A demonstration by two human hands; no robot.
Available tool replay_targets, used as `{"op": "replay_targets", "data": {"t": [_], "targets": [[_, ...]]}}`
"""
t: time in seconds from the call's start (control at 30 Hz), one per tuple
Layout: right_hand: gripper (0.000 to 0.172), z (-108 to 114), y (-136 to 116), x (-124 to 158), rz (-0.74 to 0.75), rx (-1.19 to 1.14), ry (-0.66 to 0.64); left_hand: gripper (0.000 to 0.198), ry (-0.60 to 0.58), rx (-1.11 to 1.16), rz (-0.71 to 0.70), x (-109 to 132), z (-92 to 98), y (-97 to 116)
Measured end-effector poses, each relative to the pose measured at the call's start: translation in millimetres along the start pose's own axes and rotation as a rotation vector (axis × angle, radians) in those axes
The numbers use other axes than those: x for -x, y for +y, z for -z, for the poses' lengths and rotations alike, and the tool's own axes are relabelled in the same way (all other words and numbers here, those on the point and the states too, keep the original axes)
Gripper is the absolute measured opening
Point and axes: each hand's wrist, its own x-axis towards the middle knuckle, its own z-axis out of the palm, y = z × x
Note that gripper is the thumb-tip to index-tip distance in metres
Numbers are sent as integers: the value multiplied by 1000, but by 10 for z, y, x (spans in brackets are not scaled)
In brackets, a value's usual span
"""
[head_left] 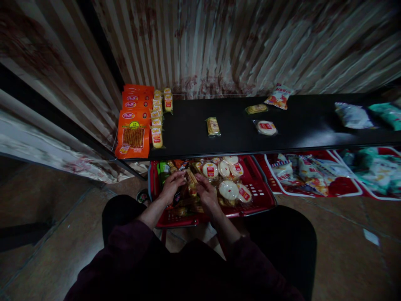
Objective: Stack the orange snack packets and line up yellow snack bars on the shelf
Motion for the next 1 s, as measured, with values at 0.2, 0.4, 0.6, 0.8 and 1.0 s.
{"op": "replay_targets", "data": {"t": [0.2,0.4,0.6,0.8,1.0], "targets": [[45,-81,58,86,280,329,-45,28,-13,179,64,40,-50,-8],[47,-111,16,125,436,464,-86,27,28,250,122,-1,-38,-8],[47,-131,8,123,440,458,-101,30,87,218,138,-31,-45,-49],[46,-108,4,96,439,543,-85,35,104,137,162,-58,-20,-59],[39,-80,23,43,443,687,-77,34,75,34,205,-86,25,-26]]}}
